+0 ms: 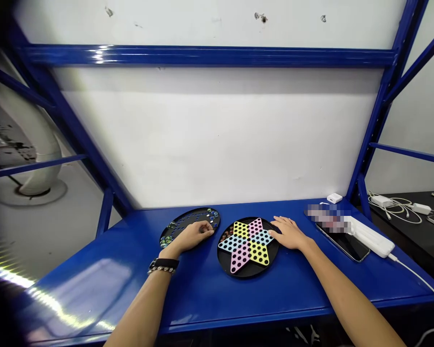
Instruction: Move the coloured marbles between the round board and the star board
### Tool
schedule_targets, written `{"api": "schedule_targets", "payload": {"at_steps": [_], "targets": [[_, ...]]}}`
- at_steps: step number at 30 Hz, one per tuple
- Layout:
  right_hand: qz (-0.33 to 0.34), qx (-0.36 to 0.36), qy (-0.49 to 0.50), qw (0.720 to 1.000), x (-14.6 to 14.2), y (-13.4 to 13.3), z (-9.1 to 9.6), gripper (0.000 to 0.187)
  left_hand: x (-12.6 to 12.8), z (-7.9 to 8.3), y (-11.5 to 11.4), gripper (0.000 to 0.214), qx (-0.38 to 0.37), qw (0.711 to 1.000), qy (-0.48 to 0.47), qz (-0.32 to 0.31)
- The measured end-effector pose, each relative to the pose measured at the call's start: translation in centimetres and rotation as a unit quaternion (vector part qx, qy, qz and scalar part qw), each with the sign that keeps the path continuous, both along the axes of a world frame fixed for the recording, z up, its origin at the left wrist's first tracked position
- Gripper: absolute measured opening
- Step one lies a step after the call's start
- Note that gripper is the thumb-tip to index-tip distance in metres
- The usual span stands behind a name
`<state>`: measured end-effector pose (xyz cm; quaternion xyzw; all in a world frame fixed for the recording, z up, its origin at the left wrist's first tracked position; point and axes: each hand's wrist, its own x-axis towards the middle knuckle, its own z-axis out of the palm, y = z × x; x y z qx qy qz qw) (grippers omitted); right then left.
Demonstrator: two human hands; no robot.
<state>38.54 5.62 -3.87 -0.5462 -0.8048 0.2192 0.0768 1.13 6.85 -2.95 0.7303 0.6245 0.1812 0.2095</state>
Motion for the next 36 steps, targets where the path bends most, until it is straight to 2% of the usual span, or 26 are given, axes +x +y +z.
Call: {"api": "schedule_targets", "payload": {"at_steps": [9, 14, 18, 22, 27, 32, 36], "targets": [[0.001, 0.005, 0.0, 1.0, 0.1, 0.1, -0.2, 0.07, -0.5, 0.5, -0.1, 0.034, 0.016, 0.999, -0.038, 0.005], [0.001, 0.009, -0.003, 1.0, 0.2, 0.2, -0.4, 0.073, -0.7, 1.2, -0.2, 0.046, 0.051, 0.996, -0.07, 0.022], [0.002, 0.01, -0.003, 1.0, 0.1, 0.2, -0.3, 0.073, -0.1, 2.0, -0.8, 0.054, 0.01, 0.989, -0.147, 0.021], [0.0, 0.006, -0.003, 1.0, 0.1, 0.1, -0.2, 0.074, 1.6, 3.5, -2.1, 0.055, -0.056, 0.971, -0.226, -0.048], [0.0, 0.002, -0.005, 1.0, 0.1, 0.0, -0.1, 0.073, 3.4, 4.3, -3.1, 0.043, -0.175, 0.942, -0.231, -0.172], [-0.002, 0.003, -0.005, 1.0, 0.1, 0.0, -0.1, 0.072, 3.9, 3.5, -2.8, 0.03, -0.174, 0.938, -0.226, -0.197], [0.001, 0.005, -0.003, 1.0, 0.1, 0.0, -0.1, 0.073, 4.3, 3.4, -2.9, 0.029, -0.181, 0.934, -0.219, -0.216]]}}
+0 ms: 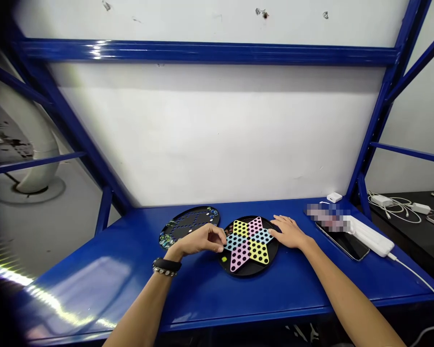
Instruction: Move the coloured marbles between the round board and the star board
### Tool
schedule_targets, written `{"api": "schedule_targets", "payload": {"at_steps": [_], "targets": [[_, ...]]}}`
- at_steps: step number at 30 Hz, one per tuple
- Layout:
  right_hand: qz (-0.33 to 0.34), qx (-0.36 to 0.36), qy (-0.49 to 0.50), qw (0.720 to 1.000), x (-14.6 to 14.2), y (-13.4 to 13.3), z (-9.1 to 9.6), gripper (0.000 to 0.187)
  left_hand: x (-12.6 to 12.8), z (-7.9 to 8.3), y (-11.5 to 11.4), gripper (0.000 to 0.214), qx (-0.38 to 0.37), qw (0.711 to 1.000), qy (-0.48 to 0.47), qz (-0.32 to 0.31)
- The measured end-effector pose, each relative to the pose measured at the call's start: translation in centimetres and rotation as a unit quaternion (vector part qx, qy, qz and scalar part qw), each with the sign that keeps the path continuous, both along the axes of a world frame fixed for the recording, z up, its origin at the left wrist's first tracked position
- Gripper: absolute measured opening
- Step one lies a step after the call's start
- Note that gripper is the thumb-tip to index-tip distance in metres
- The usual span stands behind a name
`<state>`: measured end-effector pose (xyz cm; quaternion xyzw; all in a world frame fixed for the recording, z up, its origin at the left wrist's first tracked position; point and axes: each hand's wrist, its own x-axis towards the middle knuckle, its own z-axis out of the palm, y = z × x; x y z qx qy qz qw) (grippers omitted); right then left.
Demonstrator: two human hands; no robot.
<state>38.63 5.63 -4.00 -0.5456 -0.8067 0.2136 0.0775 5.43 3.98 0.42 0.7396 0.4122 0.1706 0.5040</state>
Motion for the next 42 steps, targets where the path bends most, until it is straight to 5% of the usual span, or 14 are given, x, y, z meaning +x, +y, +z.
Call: {"api": "schedule_targets", "payload": {"at_steps": [4, 10, 14, 20, 23, 28, 37, 42], "targets": [[0.001, 0.003, 0.0, 1.0, 0.1, 0.1, -0.1, 0.073, -0.3, 0.6, 0.1, 0.033, 0.071, 0.997, 0.004, 0.031], [0.002, 0.0, 0.0, 1.0, 0.0, 0.1, -0.1, 0.073, -4.5, -0.1, 0.6, 0.051, 0.197, 0.938, 0.101, 0.267], [0.001, -0.002, 0.001, 1.0, 0.1, 0.0, 0.0, 0.073, -6.9, -1.6, 0.7, 0.049, 0.166, 0.943, 0.192, 0.214], [0.002, -0.013, 0.001, 1.0, 0.2, 0.1, -0.1, 0.078, -7.0, -2.1, 0.8, 0.046, 0.156, 0.954, 0.165, 0.193], [0.0, -0.013, -0.001, 1.0, 0.1, 0.1, -0.1, 0.077, -7.2, -1.7, 0.9, 0.05, 0.182, 0.944, 0.141, 0.236], [0.001, -0.004, 0.006, 1.0, 0.0, 0.1, -0.2, 0.075, -9.5, -1.3, 0.4, 0.058, 0.255, 0.886, 0.118, 0.368], [-0.001, -0.011, 0.011, 1.0, -0.2, -0.2, 0.2, 0.076, -11.7, -1.6, -2.4, 0.044, 0.212, 0.911, 0.214, 0.281], [-0.002, -0.011, 0.012, 1.0, 0.0, -0.2, 0.0, 0.076, -11.6, -0.8, -3.1, 0.039, 0.246, 0.896, 0.242, 0.279]]}}
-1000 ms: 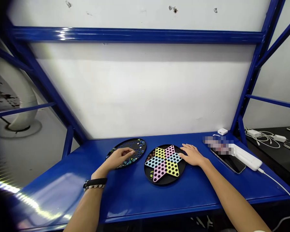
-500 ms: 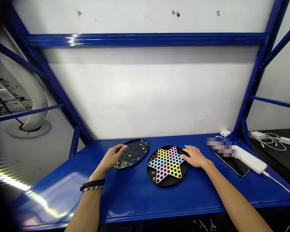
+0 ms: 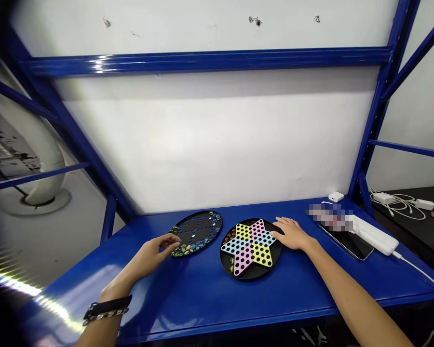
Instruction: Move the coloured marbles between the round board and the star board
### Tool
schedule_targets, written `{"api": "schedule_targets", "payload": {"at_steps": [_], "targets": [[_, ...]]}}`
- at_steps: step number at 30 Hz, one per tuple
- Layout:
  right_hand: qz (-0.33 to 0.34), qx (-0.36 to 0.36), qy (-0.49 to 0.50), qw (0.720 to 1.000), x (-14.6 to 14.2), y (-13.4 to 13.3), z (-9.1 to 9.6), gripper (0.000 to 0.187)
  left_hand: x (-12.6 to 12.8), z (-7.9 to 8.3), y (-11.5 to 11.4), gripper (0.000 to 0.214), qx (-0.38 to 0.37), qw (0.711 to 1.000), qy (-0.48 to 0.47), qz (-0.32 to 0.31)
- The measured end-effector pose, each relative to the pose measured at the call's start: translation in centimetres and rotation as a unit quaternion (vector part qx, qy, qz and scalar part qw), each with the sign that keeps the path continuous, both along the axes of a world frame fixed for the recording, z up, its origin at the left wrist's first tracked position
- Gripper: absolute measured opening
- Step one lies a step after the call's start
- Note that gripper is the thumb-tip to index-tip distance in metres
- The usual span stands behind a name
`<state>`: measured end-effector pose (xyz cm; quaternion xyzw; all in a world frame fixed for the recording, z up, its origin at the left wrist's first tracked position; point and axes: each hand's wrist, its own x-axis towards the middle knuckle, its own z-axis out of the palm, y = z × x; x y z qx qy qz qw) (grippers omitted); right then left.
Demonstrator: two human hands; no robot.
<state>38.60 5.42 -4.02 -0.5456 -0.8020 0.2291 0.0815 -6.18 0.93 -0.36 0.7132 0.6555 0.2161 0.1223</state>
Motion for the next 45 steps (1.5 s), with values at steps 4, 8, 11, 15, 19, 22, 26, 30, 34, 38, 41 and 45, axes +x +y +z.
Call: {"api": "schedule_targets", "payload": {"at_steps": [4, 8, 11, 15, 19, 22, 26, 30, 34, 38, 41, 45], "targets": [[-0.001, 0.003, -0.002, 1.0, 0.1, 0.2, -0.2, 0.076, -0.9, -0.8, -0.5, 0.041, -0.023, 1.0, 0.019, -0.01], [-0.002, 0.003, -0.002, 1.0, 0.0, 0.2, -0.2, 0.076, -0.9, -1.9, -0.4, 0.043, -0.053, 0.997, 0.043, -0.017], [-0.002, 0.004, -0.001, 1.0, 0.0, 0.2, -0.2, 0.075, -0.5, -2.1, -0.2, 0.04, -0.053, 0.996, 0.068, -0.01], [-0.003, 0.004, -0.002, 1.0, 0.0, 0.1, -0.2, 0.075, 0.2, -2.0, -0.2, 0.037, -0.02, 0.996, 0.084, 0.015], [-0.002, 0.003, -0.006, 1.0, 0.0, 0.1, -0.1, 0.076, 1.0, -1.9, 0.0, 0.038, 0.044, 0.995, 0.066, 0.064], [-0.001, 0.005, -0.004, 1.0, 0.0, 0.1, -0.1, 0.076, 1.7, -2.1, 0.2, 0.037, 0.045, 0.996, 0.057, 0.049], [-0.007, 0.004, -0.012, 1.0, 0.1, 0.2, -0.2, 0.075, 2.5, -2.1, 0.2, 0.035, 0.042, 0.997, 0.053, 0.028], [-0.004, -0.001, -0.016, 1.0, 0.1, 0.3, -0.2, 0.077, 2.6, -2.3, 0.3, 0.036, 0.032, 0.999, 0.029, 0.005], [-0.004, 0.001, -0.014, 1.0, 0.1, 0.3, -0.1, 0.077, 2.0, -2.9, 0.7, 0.039, 0.037, 0.999, 0.0, -0.015], [-0.004, 0.002, -0.012, 1.0, 0.1, 0.3, -0.2, 0.076, 1.2, -3.6, 1.2, 0.042, 0.031, 0.999, -0.005, -0.01], [-0.003, 0.001, -0.009, 1.0, 0.1, 0.2, -0.1, 0.076, 1.0, -3.9, 1.3, 0.042, 0.039, 0.999, 0.013, -0.027], [-0.004, -0.001, -0.007, 1.0, 0.1, 0.1, -0.1, 0.076, 1.1, -3.9, 1.1, 0.043, 0.046, 0.997, 0.032, -0.046]]}}
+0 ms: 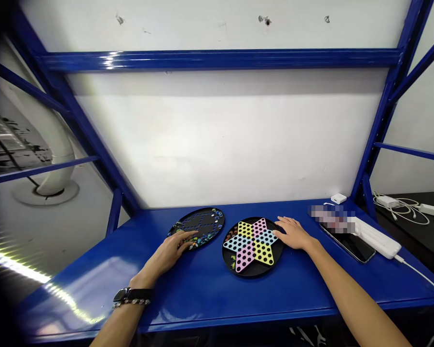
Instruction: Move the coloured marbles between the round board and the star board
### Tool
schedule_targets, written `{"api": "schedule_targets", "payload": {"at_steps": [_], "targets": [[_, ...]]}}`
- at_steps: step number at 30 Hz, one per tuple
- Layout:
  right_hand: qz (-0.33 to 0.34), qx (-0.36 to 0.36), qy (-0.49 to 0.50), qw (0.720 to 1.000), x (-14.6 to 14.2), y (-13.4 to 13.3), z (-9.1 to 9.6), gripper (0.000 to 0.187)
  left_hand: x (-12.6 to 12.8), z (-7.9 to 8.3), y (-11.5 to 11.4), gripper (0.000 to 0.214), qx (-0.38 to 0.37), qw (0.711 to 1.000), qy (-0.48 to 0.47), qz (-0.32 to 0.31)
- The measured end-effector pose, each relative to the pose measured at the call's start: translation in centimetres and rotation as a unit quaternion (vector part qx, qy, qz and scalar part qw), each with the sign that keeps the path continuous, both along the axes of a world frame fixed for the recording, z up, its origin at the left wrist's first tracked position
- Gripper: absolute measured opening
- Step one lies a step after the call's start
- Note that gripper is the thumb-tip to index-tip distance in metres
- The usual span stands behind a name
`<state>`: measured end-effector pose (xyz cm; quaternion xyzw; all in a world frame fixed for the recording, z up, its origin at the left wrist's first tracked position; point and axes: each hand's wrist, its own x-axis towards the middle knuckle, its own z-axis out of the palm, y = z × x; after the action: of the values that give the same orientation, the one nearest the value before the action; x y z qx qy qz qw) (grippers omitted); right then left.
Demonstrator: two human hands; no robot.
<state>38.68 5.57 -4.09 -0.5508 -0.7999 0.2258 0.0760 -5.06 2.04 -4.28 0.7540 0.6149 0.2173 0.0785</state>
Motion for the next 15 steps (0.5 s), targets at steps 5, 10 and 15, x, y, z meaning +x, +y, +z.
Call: {"api": "schedule_targets", "payload": {"at_steps": [5, 10, 15], "targets": [[0.0, 0.001, -0.003, 1.0, -0.01, -0.02, -0.03, 0.077, 0.45, 0.43, -0.38, 0.043, 0.018, 1.0, -0.007, -0.005], [0.0, 0.0, -0.002, 1.0, -0.01, -0.04, 0.04, 0.077, 0.82, 0.41, -0.62, 0.046, 0.01, 1.0, 0.001, -0.019], [0.0, 0.002, -0.002, 1.0, -0.06, -0.11, 0.19, 0.076, 0.98, 0.4, -0.68, 0.045, -0.004, 1.0, 0.007, -0.029]]}}
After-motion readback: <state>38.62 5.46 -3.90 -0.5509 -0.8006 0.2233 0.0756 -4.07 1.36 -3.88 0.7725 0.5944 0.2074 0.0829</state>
